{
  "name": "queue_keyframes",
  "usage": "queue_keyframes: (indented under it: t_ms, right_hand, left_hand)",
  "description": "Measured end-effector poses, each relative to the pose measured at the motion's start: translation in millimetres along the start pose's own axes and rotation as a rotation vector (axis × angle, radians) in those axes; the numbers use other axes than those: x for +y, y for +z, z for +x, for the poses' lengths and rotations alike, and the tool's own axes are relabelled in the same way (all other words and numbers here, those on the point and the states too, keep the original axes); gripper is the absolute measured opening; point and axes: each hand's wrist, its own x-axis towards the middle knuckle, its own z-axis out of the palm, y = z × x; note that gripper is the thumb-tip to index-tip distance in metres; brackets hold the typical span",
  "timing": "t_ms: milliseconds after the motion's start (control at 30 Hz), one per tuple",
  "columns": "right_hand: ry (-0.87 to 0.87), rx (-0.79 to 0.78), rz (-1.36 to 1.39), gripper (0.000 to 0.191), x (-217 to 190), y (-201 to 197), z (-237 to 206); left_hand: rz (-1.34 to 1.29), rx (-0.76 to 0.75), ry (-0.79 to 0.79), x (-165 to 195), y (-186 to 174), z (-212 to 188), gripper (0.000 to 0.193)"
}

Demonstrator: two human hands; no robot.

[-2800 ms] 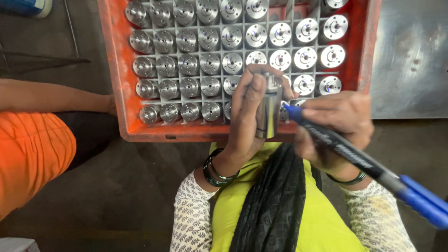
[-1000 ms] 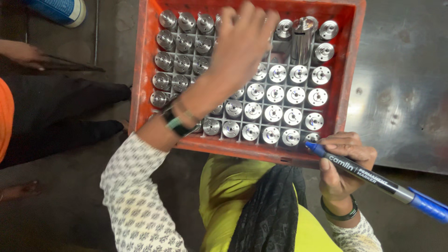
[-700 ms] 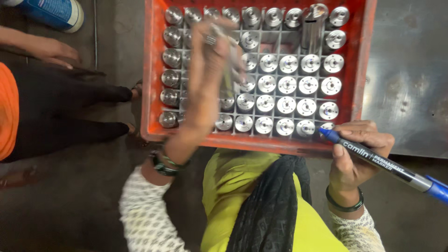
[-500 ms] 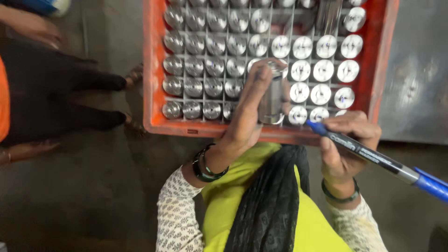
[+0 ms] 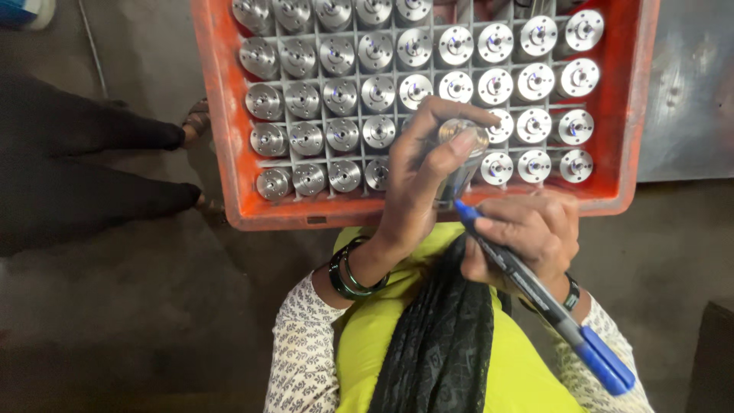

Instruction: The person holds a cylindrical metal part in one hand and a blue permanent marker in the other, writing or dabbing a mark on the part, then places the marked part into a compartment of a red grid tray filled with similar machined parts, repeating this cycle for successive parts.

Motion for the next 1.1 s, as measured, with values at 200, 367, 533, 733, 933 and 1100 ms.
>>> queue_keyframes:
  t_ms: [200,367,533,733,933,1100]
  right_hand:
    - [0.089,0.053,0.045,0.024,1.0,-3.3,7.3]
    - [-0.105,0.123,0.119,0.023,0.6,9.5,19.6]
    - [-0.01,0.087,0.094,0.016,-1.3,4.3,35.2]
    - [-0.033,0.074,0.198,0.019,15.5,6.4,18.6]
    - [0.315,0.145,0.31,0.024,64.0,-46.7,-8.6]
    - [0.462,0.221,0.428,0.026,73.2,-61.6,2.4]
  left_hand:
    - [-0.241,0.081,-0.148,-0.5,0.7,-0.6,0.028]
    - [-0.283,0.021,-0.034,-6.2,-3.1,-0.7,0.022]
    - [-0.252,0.067,-0.075,-10.0,-3.7,2.3,0.028]
    - [-0.366,0.096,-0.165,-5.1,-3.4,3.7,0.032]
    - [0.517,-0.161,0.224,28.9,-3.5,35.5,0.036]
    - [1.093,-0.294,0.541,31.3,-10.8,121.0,0.053]
